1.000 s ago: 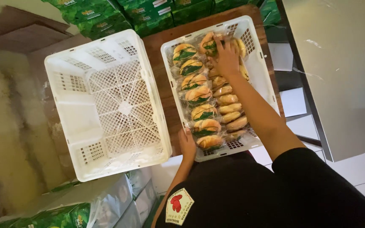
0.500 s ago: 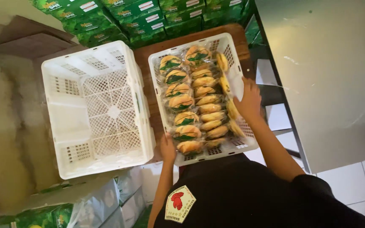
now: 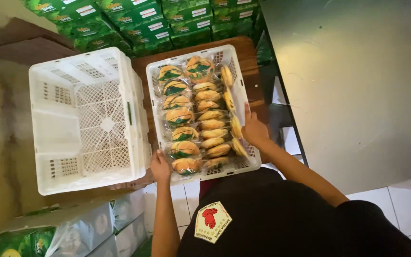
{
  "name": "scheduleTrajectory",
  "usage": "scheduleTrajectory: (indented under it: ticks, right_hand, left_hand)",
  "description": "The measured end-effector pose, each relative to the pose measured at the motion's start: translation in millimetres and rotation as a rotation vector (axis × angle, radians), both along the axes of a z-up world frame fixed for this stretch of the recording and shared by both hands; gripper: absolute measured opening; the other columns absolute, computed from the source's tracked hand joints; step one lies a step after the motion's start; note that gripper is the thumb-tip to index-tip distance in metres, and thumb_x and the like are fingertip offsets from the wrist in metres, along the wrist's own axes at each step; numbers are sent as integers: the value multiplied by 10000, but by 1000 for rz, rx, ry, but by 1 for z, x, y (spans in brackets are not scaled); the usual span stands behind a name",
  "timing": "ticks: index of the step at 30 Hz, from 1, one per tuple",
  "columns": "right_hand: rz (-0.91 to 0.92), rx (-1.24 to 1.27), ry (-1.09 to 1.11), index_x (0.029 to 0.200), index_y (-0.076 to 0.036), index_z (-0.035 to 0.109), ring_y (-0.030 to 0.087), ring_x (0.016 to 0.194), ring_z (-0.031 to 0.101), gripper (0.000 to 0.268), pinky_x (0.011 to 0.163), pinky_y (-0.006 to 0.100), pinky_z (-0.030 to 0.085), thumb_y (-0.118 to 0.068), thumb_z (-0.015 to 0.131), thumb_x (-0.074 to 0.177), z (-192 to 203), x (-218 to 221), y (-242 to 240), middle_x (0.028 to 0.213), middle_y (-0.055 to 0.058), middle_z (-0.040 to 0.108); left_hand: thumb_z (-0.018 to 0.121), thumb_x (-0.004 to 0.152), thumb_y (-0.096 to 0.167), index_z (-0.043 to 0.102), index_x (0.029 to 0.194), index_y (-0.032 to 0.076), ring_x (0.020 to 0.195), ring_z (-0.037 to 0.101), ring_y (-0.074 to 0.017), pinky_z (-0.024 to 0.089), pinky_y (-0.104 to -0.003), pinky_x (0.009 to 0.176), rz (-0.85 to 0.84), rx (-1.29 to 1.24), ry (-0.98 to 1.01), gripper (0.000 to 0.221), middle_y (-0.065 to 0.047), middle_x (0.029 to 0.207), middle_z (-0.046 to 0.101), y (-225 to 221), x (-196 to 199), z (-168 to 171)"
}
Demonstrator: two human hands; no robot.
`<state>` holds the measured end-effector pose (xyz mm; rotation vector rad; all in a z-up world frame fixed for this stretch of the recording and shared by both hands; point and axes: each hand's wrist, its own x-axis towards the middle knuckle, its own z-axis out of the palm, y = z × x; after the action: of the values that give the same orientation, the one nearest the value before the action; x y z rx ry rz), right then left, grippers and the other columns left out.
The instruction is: The person organizes wrapped bread products in a plastic crate, moving them within the crate and placing one on a nearby metal table before stacking an empty crate on top.
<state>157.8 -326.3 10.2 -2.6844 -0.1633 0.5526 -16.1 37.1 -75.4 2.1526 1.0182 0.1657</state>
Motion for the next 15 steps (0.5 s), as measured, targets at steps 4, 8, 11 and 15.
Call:
scheduleTrajectory:
  ticks: [4, 8, 11, 15]
  right_hand:
    - [30, 7, -2, 1666, -88, 45, 556, 956, 697, 931, 752, 631, 585, -118, 561, 892, 2, 2, -4, 1248, 277, 511]
    - [18, -28, -24, 1665, -70, 57, 523, 976, 703, 902, 772, 602, 588, -122, 544, 907, 7, 0, 1, 1222, 246, 517]
    - [19, -61, -19, 1664, -102, 61, 493, 982, 709, 908, 770, 592, 594, -161, 553, 903, 5, 1, 0, 1203, 227, 524]
    - [25, -72, 4, 1669, -106, 38, 485, 1012, 710, 920, 802, 586, 585, -161, 555, 911, 8, 2, 2, 1228, 226, 522]
  left_hand:
    - [442, 1120, 423, 727, 1182, 96, 1041, 685, -440, 526, -550, 916, -17, 119, -62, 439, -206, 1069, 727, -4, 2, 8]
    - [461, 1117, 348, 731, 1161, 34, 1022, 674, -483, 526, -557, 898, -28, 164, -110, 416, -256, 1039, 717, -11, 1, 25]
    - [463, 1113, 356, 727, 1171, 37, 1021, 675, -474, 525, -557, 899, -24, 178, -118, 418, -250, 1035, 717, -16, 2, 37]
    - [456, 1121, 353, 727, 1148, 34, 1000, 682, -471, 533, -546, 883, -31, 168, -124, 419, -245, 1009, 718, -17, 3, 41]
